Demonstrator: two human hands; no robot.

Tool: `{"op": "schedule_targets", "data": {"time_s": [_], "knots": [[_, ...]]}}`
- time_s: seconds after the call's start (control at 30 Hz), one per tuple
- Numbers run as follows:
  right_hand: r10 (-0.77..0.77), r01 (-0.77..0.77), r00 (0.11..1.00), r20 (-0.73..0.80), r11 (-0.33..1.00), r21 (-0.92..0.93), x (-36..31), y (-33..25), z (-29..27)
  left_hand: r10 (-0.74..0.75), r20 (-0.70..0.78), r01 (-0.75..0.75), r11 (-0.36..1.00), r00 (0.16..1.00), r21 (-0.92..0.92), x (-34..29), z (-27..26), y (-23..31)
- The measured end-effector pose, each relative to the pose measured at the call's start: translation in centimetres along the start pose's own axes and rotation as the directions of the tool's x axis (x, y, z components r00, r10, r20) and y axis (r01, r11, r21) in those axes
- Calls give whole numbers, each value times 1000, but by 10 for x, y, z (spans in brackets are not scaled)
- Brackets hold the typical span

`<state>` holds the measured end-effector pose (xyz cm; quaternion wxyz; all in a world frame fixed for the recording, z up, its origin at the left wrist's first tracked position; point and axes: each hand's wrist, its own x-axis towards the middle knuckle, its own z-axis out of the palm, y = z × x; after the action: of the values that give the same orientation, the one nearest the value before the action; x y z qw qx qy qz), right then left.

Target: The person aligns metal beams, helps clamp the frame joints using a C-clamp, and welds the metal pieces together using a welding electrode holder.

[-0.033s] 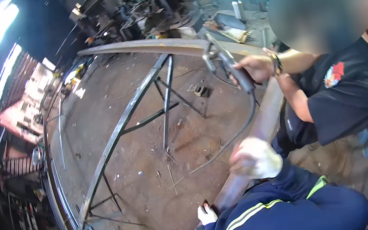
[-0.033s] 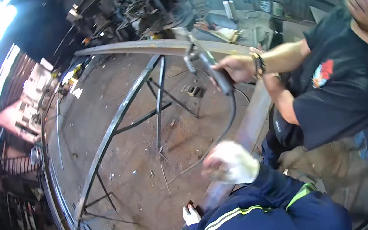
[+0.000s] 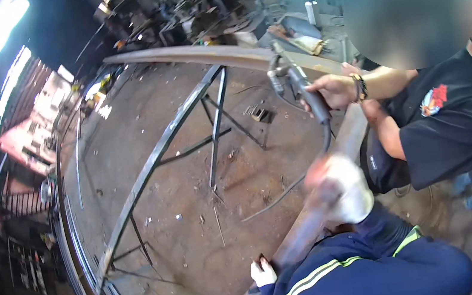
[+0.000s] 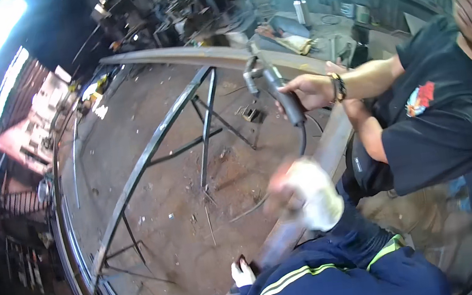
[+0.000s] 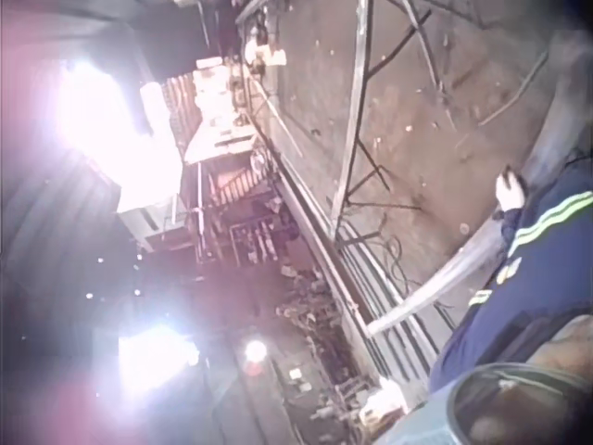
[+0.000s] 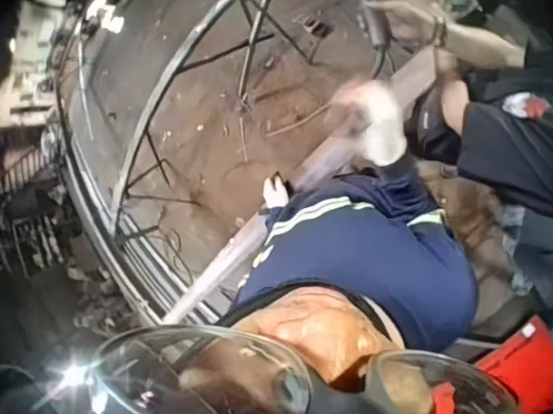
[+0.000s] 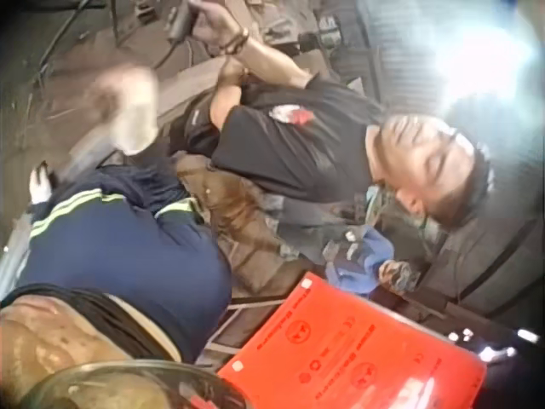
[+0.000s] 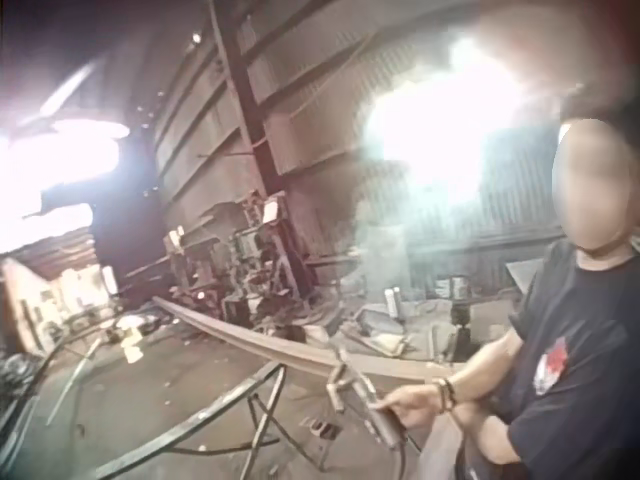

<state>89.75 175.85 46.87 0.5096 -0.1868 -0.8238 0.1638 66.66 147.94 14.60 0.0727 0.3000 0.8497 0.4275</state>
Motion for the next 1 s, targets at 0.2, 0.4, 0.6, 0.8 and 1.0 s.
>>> {"op": "schedule_targets", "data": {"time_s": [0.2,0.4,0.6,0.8,1.0], "knots": [[533,-390,846,-33,574,-720,110,117,6,310,89,-317,946,946,73,24,5,61],[850,-395,474,229,438,-807,171,166,34,213,85,-206,974,973,-90,7,18,71],[787,-454,599,147,485,-747,131,208,42,93,292,2,951,952,-308,10,36,93],[407,-338,910,81,839,-426,83,131,60,99,454,214,780,886,-588,43,29,178],[245,-344,806,538,935,90,14,34,137,177,457,191,735,872,-650,75,43,189]]}}
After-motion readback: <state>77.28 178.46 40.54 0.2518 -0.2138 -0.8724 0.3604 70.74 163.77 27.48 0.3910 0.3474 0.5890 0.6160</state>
